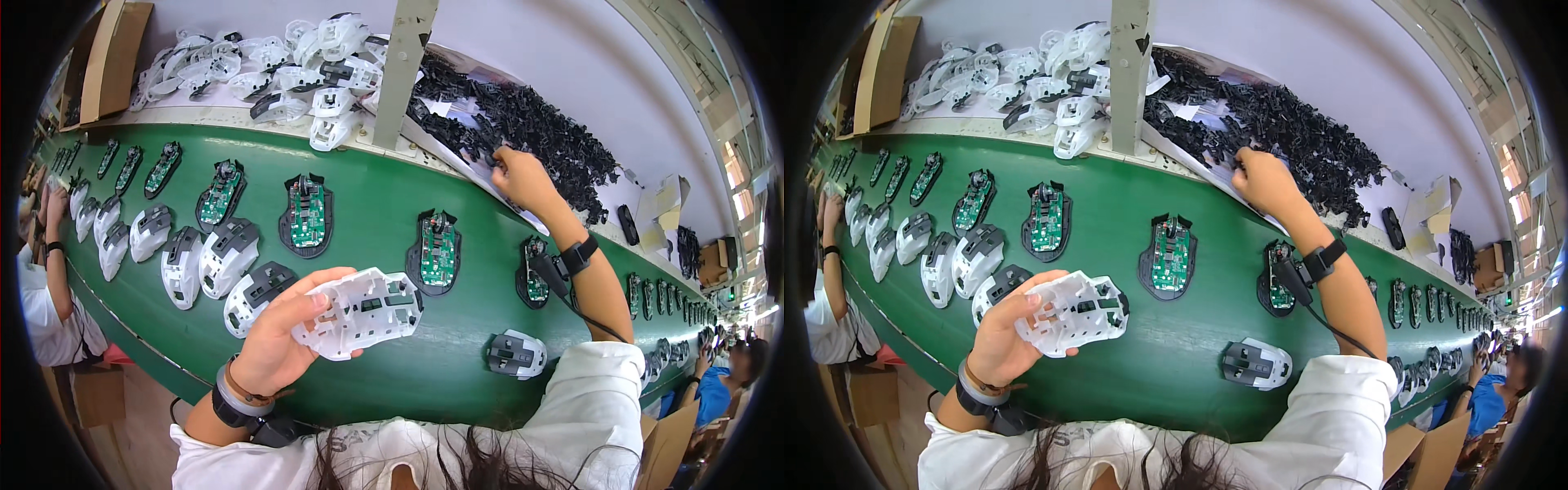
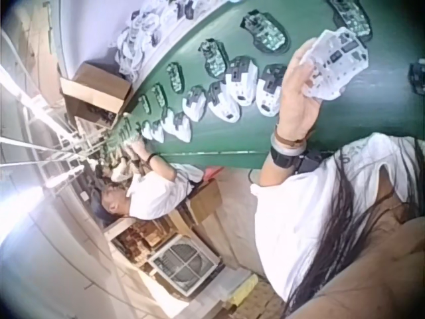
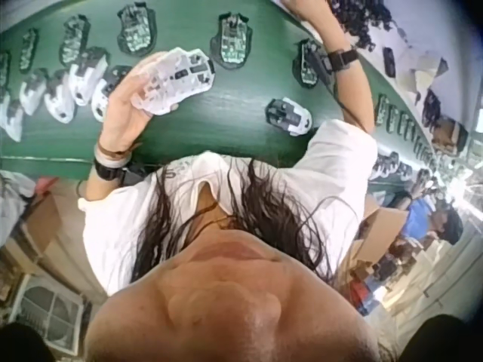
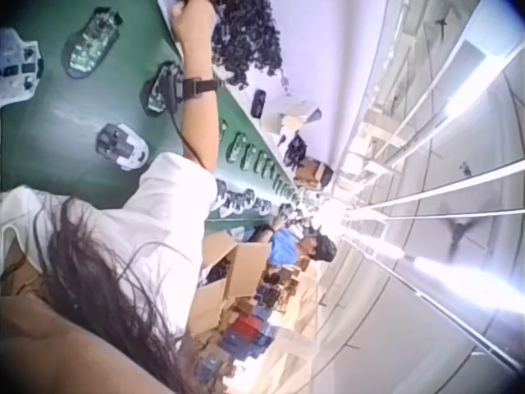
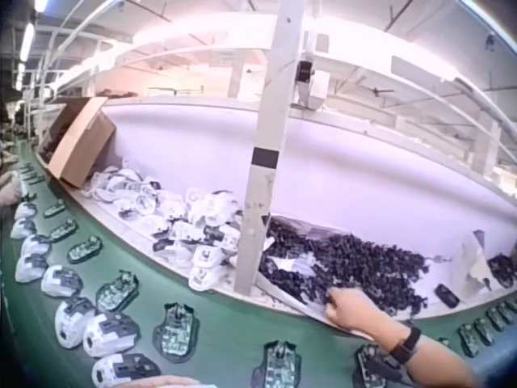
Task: The person assembles electronic devices on a green workbench. They repeatedly pick up white plastic casings and small black components, insert the components into the casings, and place the assembled units back on the table. The process involves handling multiple identical units in a repetitive sequence.
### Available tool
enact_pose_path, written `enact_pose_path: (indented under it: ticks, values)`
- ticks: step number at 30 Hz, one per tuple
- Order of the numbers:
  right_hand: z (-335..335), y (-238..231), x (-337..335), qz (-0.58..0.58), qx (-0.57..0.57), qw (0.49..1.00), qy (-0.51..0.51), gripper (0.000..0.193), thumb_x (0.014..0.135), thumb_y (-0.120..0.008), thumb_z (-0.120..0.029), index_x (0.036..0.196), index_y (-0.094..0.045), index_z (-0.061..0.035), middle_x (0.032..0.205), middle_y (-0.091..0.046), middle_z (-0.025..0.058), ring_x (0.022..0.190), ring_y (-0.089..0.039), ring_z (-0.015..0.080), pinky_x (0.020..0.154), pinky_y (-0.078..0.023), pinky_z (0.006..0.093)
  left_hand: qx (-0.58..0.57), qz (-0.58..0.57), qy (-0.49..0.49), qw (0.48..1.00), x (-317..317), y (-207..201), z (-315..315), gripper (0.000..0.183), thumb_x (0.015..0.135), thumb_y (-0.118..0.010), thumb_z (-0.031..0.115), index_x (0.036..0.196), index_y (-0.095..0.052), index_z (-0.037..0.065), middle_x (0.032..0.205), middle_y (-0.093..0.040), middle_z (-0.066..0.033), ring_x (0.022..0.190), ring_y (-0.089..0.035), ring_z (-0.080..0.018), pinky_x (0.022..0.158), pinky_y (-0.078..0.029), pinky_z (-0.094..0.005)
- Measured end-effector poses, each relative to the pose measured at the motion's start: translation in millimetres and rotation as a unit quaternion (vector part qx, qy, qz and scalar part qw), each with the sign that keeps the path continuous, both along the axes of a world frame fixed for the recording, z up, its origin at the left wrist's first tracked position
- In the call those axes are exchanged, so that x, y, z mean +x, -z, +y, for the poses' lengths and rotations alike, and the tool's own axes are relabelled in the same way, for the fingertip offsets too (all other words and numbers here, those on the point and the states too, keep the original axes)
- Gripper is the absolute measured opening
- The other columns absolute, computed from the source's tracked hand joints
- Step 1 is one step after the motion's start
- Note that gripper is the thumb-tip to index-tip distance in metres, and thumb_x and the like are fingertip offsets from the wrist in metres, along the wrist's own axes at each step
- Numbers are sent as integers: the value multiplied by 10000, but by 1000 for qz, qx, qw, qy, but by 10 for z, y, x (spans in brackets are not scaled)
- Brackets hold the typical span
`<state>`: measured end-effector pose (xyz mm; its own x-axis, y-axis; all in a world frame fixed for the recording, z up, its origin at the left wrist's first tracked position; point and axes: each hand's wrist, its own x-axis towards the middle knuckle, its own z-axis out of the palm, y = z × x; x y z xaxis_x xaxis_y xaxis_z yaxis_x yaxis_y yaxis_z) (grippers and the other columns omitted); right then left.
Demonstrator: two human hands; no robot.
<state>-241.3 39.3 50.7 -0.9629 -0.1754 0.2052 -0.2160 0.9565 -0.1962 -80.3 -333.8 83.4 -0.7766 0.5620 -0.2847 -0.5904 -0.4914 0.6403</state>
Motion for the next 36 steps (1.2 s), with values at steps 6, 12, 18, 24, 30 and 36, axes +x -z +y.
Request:
enact_pose_path:
  ticks: [6, 12, 18, 24, 30, 36]
  values:
    - [318, -41, 165, 21, -169, 980, 106, 271, 781, -550, -114, 978, -646, 46, 736, -655, 213, 671, -642, 367, 660, -513, 379, -26, 13, -27, 999, -27, -17, -49, 465, 920, -514, 198, 1330, -415, 2, 1249, -544, -148, 1057, -594, -273, 796, -538, -434]
    - [401, -25, 406, 67, 1, 993, 98, 248, 778, -605, -133, 976, -666, 3, 924, -629, 180, 946, -602, 324, 849, -475, 400, -30, 6, -12, 999, -38, 6, -6, 461, 917, -518, 192, 1327, -419, 4, 1250, -545, -140, 1063, -594, -269, 799, -537, -434]
    - [-229, -10, -335, 71, -85, 984, -142, 330, 784, -616, -122, 1102, -640, -37, 1135, -608, 200, 1094, -548, 360, 964, -429, 412, -46, 5, 12, 999, -51, 47, 21, 451, 917, -518, 189, 1318, -424, 6, 1237, -552, -129, 1064, -594, -259, 819, -532, -432]
    - [-725, 178, -765, 39, -45, 978, -202, 406, 805, -622, -134, 1202, -588, -61, 1262, -528, 194, 1174, -491, 361, 1005, -411, 423, -107, 21, -17, 994, -58, 46, -21, 519, 870, -562, 251, 1306, -425, 4, 1202, -556, -144, 1034, -597, -282, 752, -544, -441]
    - [-319, 122, -370, 6, 13, 989, -149, 355, 795, -622, -160, 1127, -621, -34, 1146, -584, 186, 1076, -551, 370, 939, -456, 421, -109, 19, -6, 994, -57, 34, -46, 513, 870, -559, 239, 1302, -425, -4, 1184, -567, -142, 1024, -603, -276, 748, -549, -442]
    - [353, -221, 444, 48, -85, 995, 8, 293, 798, -633, -109, 1078, -637, -21, 1085, -634, 177, 996, -614, 314, 856, -489, 390, -121, 23, -24, 992, -30, -4, -40, 501, 866, -550, 229, 1299, -437, 5, 1188, -569, -143, 1009, -609, -279, 721, -552, -435]
